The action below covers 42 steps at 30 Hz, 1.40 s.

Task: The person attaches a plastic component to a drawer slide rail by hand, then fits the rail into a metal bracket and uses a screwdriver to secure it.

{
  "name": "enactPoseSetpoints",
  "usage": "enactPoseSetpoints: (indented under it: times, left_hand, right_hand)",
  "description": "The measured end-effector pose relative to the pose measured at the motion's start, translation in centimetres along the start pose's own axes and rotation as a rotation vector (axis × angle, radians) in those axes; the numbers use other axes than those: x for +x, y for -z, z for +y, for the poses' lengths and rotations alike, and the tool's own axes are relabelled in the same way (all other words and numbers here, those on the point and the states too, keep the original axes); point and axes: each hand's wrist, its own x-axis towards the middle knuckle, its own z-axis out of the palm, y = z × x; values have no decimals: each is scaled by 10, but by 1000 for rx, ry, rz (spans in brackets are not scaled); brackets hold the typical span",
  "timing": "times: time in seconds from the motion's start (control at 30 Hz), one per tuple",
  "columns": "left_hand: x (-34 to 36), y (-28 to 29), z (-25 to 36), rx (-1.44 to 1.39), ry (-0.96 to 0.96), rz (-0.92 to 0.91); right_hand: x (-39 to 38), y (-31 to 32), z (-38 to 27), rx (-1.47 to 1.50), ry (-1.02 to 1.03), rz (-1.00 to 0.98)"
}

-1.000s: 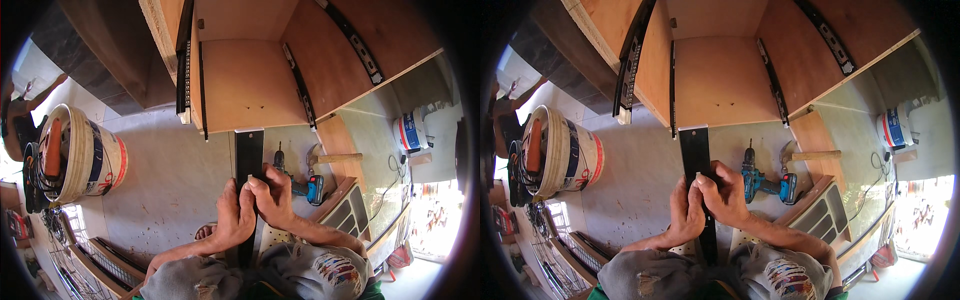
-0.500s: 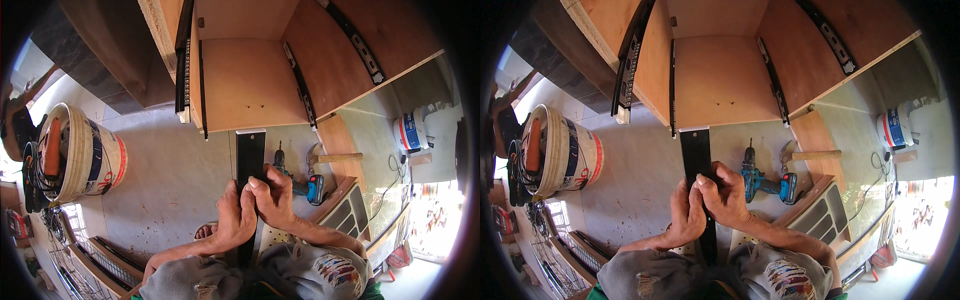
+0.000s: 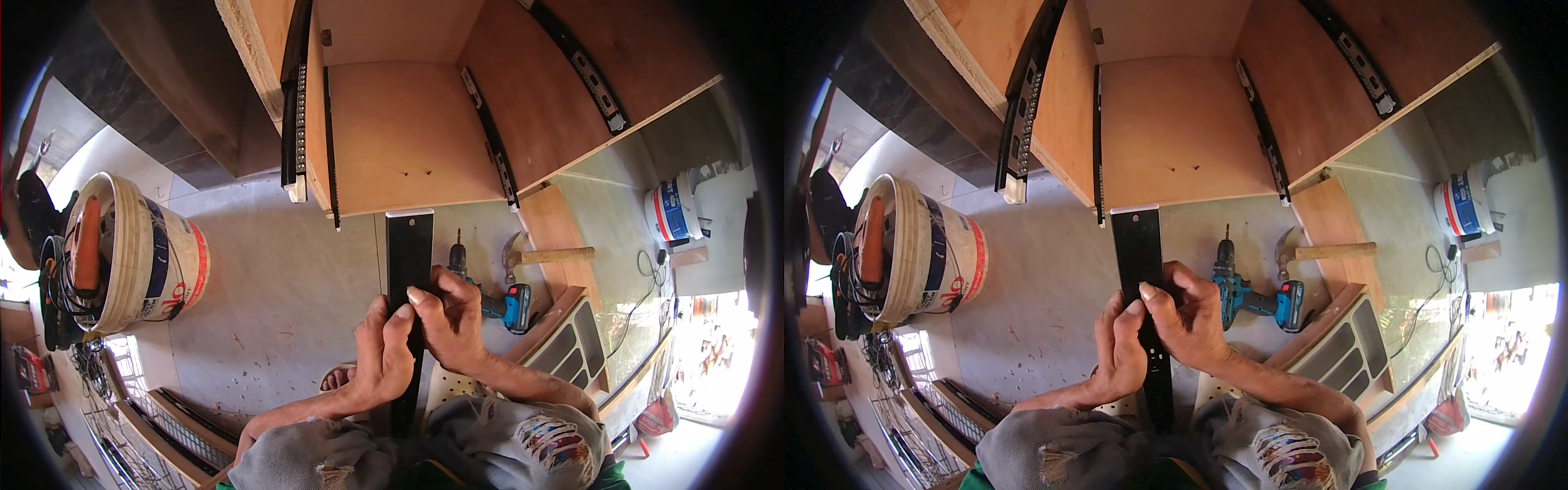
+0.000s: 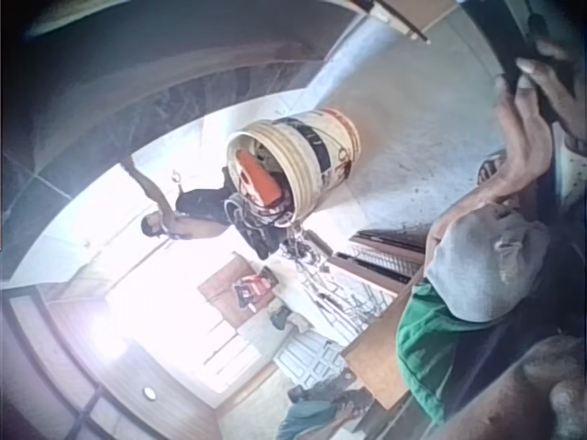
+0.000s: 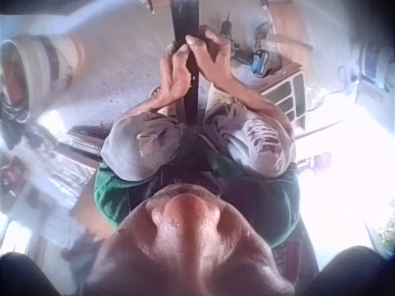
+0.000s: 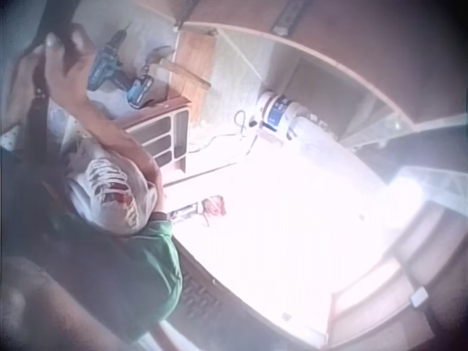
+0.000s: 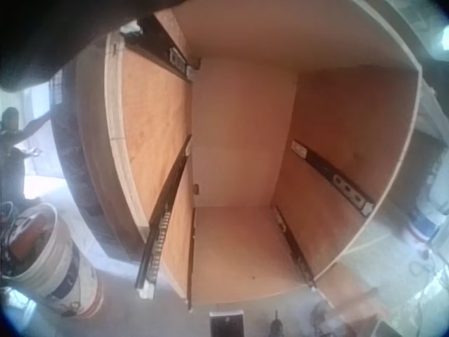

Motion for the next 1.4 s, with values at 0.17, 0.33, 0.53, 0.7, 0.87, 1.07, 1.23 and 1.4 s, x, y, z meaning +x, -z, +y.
enactPoseSetpoints:
  times: [0.17, 0.33, 0.53, 0.7, 0.87, 1.07, 1.23, 1.4]
  left_hand:
    - [15, 5, 17, -386, 222, -38]
    - [23, -5, 23, -614, 330, 38]
    - [22, -5, 23, -413, 234, 24]
    - [30, 5, 37, -456, 226, 26]
    - [32, 4, 43, -492, 291, 10]
    - [30, -4, 34, -584, 308, -1]
    - [33, 2, 44, -716, 373, -49]
    - [30, 4, 38, -775, 410, -110]
  right_hand:
    - [3, 12, 4, -78, -32, -31]
    - [5, 17, 10, -150, -30, -8]
    - [3, 18, 2, -109, -68, -10]
    - [5, 11, -7, -100, -135, -53]
    - [5, 17, -11, -120, -77, -72]
    - [4, 14, -26, -201, -62, -69]
    - [3, 16, -33, -155, -121, -85]
    - [4, 16, -36, -89, -162, -82]
